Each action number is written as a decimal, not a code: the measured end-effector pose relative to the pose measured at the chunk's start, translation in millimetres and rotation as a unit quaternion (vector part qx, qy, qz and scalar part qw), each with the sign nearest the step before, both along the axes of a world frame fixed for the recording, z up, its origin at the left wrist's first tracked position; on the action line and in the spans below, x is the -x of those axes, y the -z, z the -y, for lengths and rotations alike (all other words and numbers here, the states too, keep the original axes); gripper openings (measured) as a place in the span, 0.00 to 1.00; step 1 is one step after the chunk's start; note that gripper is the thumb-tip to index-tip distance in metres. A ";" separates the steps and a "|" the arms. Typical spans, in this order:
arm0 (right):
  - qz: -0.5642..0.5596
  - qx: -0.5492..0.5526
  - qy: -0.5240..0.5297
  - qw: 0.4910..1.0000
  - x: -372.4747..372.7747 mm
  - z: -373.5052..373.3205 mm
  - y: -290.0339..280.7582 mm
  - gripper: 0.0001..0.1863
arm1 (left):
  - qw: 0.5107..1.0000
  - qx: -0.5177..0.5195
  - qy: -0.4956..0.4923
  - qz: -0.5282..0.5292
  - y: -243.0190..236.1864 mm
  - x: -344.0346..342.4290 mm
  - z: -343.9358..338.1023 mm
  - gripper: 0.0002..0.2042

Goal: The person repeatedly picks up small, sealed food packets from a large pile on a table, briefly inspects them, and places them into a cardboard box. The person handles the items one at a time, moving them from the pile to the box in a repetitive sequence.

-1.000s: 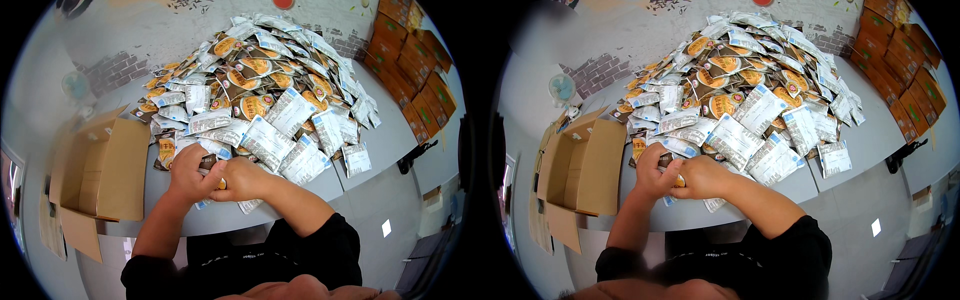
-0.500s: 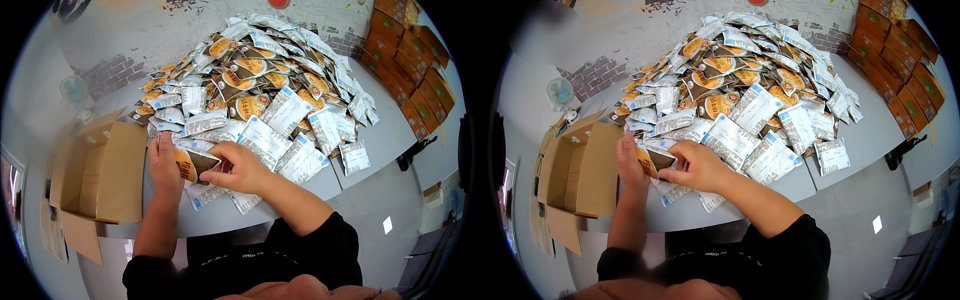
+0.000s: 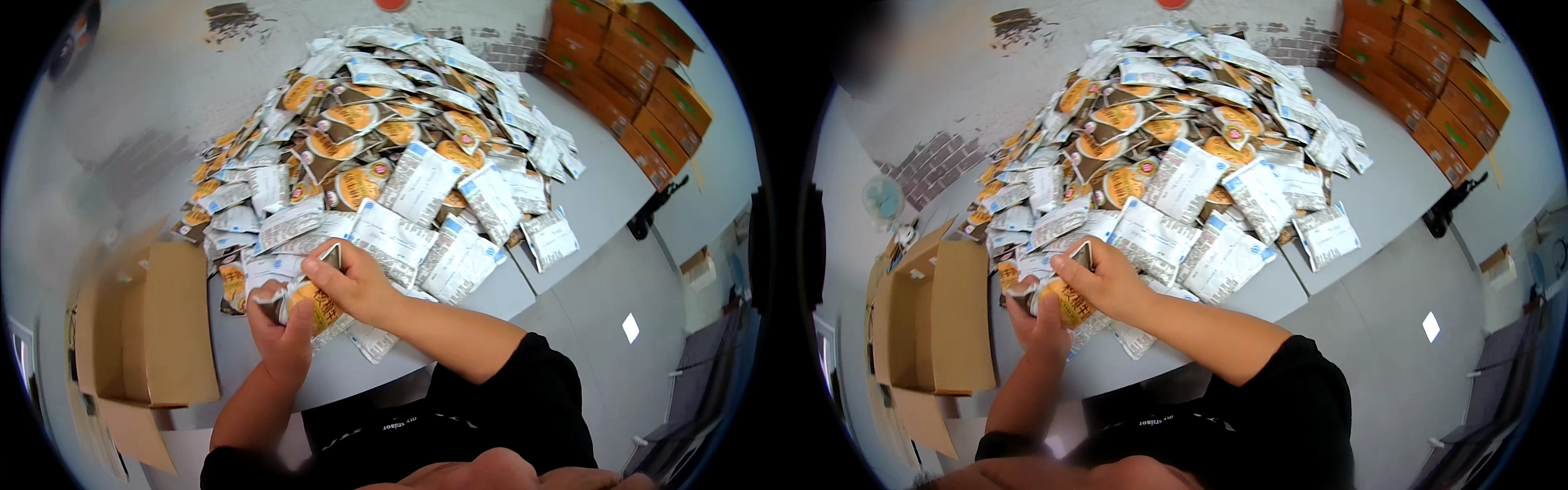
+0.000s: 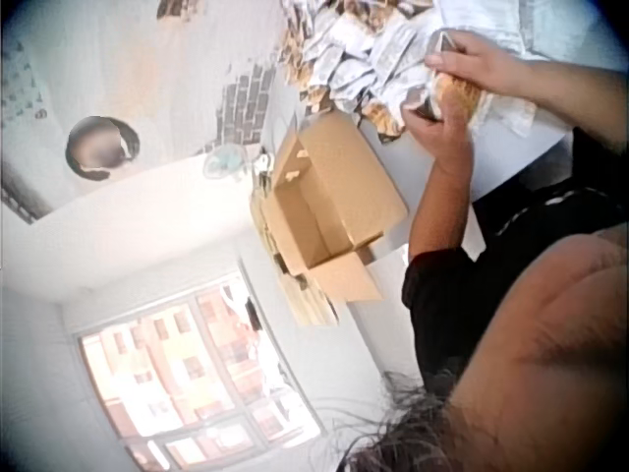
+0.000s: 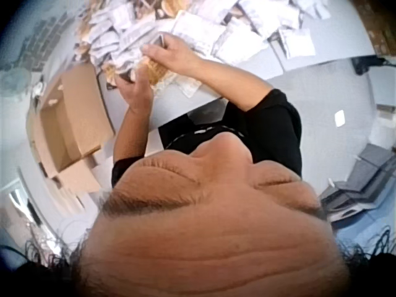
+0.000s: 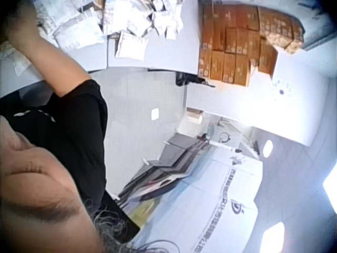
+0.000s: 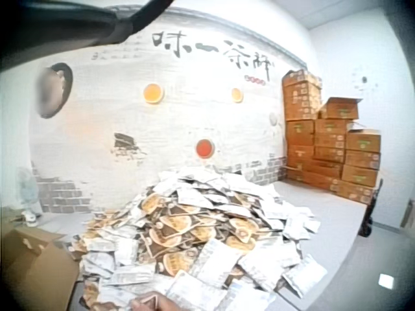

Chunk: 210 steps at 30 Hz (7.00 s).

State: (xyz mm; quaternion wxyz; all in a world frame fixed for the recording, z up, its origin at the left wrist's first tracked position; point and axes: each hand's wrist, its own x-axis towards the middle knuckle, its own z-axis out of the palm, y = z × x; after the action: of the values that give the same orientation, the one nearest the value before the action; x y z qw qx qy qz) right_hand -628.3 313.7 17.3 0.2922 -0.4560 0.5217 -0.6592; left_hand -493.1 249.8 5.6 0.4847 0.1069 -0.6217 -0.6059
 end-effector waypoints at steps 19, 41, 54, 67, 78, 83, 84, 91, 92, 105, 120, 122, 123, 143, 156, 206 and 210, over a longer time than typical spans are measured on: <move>-0.083 0.006 0.028 0.996 12.2 -3.5 -7.6 0.19 | 0.998 -0.034 -0.033 0.039 -2.3 3.2 -5.4 0.10; 0.027 -0.048 -0.011 0.998 17.9 2.3 -5.8 0.25 | 0.996 -0.086 0.017 0.019 5.0 -4.3 4.6 0.13; -0.074 -0.057 -0.046 0.995 7.6 -3.4 -6.1 0.26 | 0.993 0.013 -0.109 0.051 3.3 -5.0 27.5 0.16; -0.095 0.000 -0.056 0.994 3.3 -6.0 -5.9 0.22 | 0.994 -0.090 -0.052 -0.019 -11.1 -1.7 0.9 0.14; -0.016 -0.038 -0.053 0.998 7.7 -2.0 6.2 0.23 | 0.982 0.186 -0.010 -0.006 -3.0 -13.4 8.9 0.11; -0.076 0.060 -0.003 0.995 -2.0 -0.5 5.5 0.18 | 0.968 0.250 0.023 -0.024 7.3 -13.5 20.5 0.12; -0.065 0.094 0.009 0.993 -5.0 -3.3 3.9 0.17 | 0.966 0.258 0.023 -0.029 7.7 -11.9 20.3 0.12; 0.048 -0.006 -0.014 0.999 2.7 -9.0 -0.5 0.23 | 0.940 0.341 -0.010 -0.003 -10.5 -7.0 4.8 0.16; 0.062 -0.019 -0.016 0.998 3.5 -7.7 -1.7 0.25 | 0.934 0.356 -0.023 0.002 -12.0 -7.7 3.3 0.16; -0.033 0.012 0.036 0.999 1.5 -12.1 -3.2 0.23 | 0.996 0.081 0.029 0.033 -5.6 -13.1 -4.2 0.15; -0.018 -0.225 -0.192 0.955 -6.0 -4.8 -9.4 0.23 | 0.939 -0.291 0.096 -0.157 -25.5 -6.9 24.4 0.08; -0.024 -0.250 -0.197 0.948 -6.1 -7.2 -15.8 0.22 | 0.933 -0.303 0.121 -0.153 -20.6 -5.2 28.9 0.08; -0.030 -0.257 -0.218 0.941 -2.0 -8.4 -19.2 0.22 | 0.927 -0.318 0.140 -0.143 -21.2 -5.1 29.3 0.08; -0.104 -0.122 -0.300 0.940 4.7 -14.2 -19.5 0.26 | 0.933 -0.286 0.200 -0.083 -21.8 -11.8 26.9 0.04; -0.064 -0.129 -0.194 0.970 -2.0 -5.1 -21.4 0.23 | 0.974 -0.211 0.056 -0.068 -24.9 -1.0 21.3 0.05; 0.016 0.071 0.037 0.997 2.1 -6.7 -11.4 0.16 | 0.988 -0.042 0.114 0.091 1.8 11.5 16.8 0.26; -0.012 0.114 0.036 0.993 2.1 -7.8 -13.1 0.16 | 0.977 -0.088 0.166 0.104 0.7 10.1 18.1 0.24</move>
State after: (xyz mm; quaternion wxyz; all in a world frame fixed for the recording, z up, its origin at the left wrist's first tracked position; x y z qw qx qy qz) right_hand -630.4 321.5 30.4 0.2082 -0.4753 0.4623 -0.7191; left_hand -503.2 231.7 4.8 0.2985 0.1066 -0.6223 -0.7158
